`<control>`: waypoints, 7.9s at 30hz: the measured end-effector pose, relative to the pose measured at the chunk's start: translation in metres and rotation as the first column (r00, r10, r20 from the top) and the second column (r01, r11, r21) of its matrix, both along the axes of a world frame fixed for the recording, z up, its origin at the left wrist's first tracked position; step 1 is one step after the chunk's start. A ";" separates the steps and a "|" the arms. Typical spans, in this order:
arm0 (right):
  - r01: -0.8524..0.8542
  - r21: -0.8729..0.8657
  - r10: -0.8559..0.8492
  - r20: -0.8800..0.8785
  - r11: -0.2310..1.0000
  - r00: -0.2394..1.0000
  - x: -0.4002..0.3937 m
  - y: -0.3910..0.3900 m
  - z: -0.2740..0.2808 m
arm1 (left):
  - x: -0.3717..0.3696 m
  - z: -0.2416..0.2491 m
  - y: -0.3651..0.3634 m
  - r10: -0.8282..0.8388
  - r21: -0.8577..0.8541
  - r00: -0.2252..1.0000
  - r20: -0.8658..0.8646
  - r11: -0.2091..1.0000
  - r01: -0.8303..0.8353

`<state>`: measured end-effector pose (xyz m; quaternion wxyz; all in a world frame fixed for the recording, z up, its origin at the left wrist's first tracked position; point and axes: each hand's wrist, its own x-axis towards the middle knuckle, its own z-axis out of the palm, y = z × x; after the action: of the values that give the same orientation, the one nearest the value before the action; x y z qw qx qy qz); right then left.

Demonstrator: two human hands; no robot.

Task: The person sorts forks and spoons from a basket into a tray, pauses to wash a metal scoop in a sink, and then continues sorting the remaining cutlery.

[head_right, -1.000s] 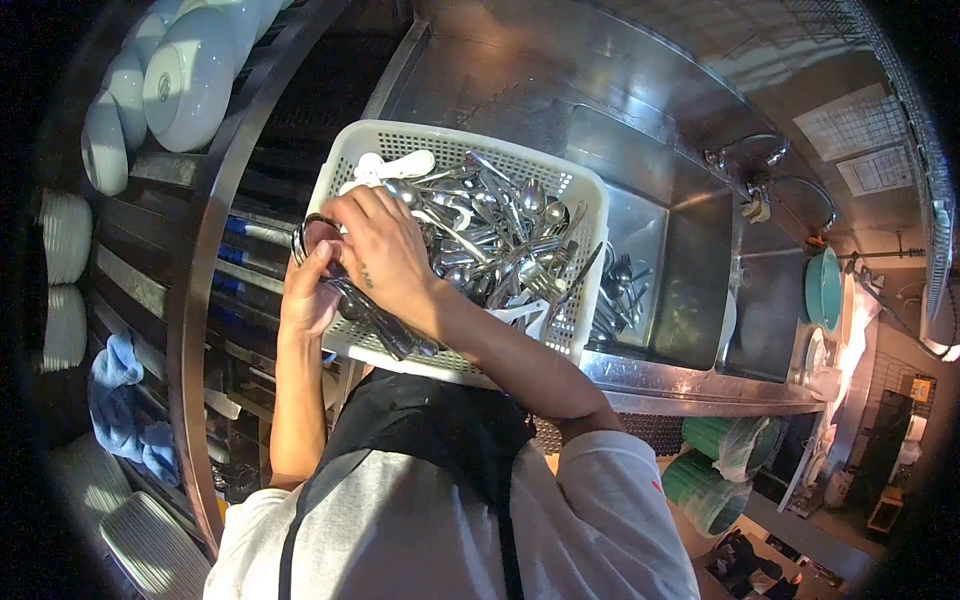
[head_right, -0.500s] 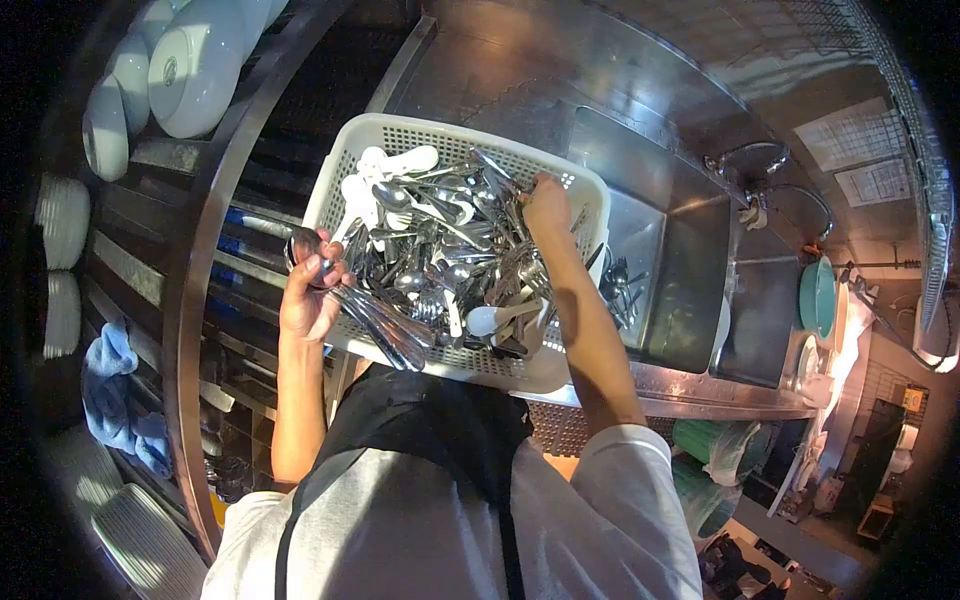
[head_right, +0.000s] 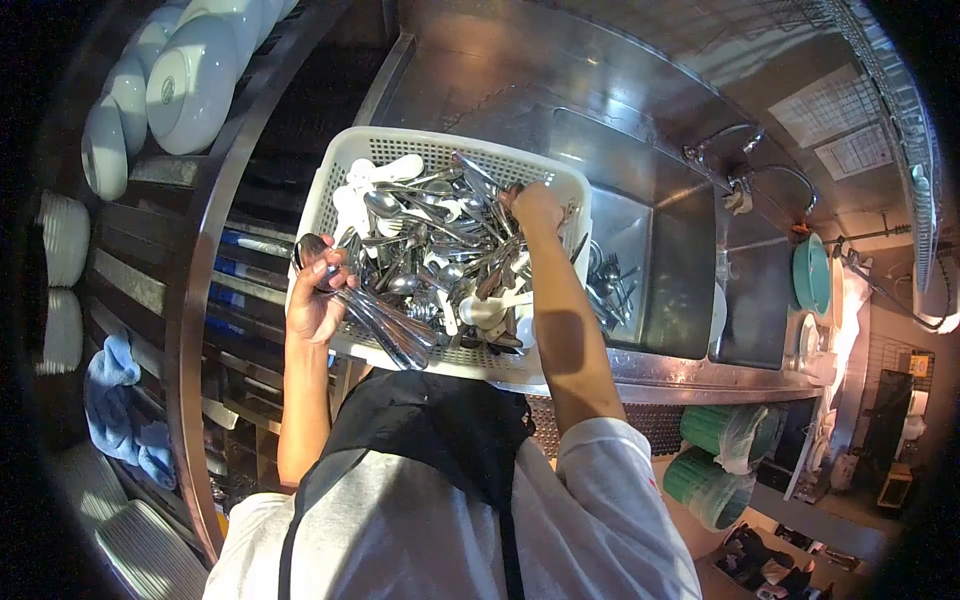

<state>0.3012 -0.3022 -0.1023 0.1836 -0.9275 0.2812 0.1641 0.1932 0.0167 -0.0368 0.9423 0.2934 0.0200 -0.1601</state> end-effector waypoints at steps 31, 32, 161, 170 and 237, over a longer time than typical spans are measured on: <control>-0.840 -0.018 0.496 0.814 0.543 0.303 -0.054 0.150 0.108 | 0.020 0.021 -0.024 0.089 0.286 0.996 -0.001 0.955 -0.085; -0.908 0.100 0.489 0.816 0.407 0.309 -0.045 0.137 0.098 | 0.018 0.005 -0.017 0.069 0.295 0.996 -0.065 0.954 -0.047; -0.034 0.074 0.002 0.397 0.997 0.918 0.013 0.018 -0.025 | 0.013 0.011 -0.022 0.032 0.132 0.997 -0.075 0.991 -0.022; -0.432 0.428 -0.095 0.789 0.793 0.607 -0.004 0.043 0.071 | 0.010 0.011 -0.008 0.104 0.145 0.993 -0.057 0.985 -0.095; -0.958 0.185 0.789 0.611 -0.220 -0.064 -0.402 0.584 -0.093 | -0.440 -0.114 0.366 0.353 0.381 0.566 0.745 -0.922 0.074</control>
<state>-0.1007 0.2816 -0.1952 0.3209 -0.7319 -0.5692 0.1931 -0.2473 0.3826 -0.1512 -0.0398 0.8379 0.3898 0.3799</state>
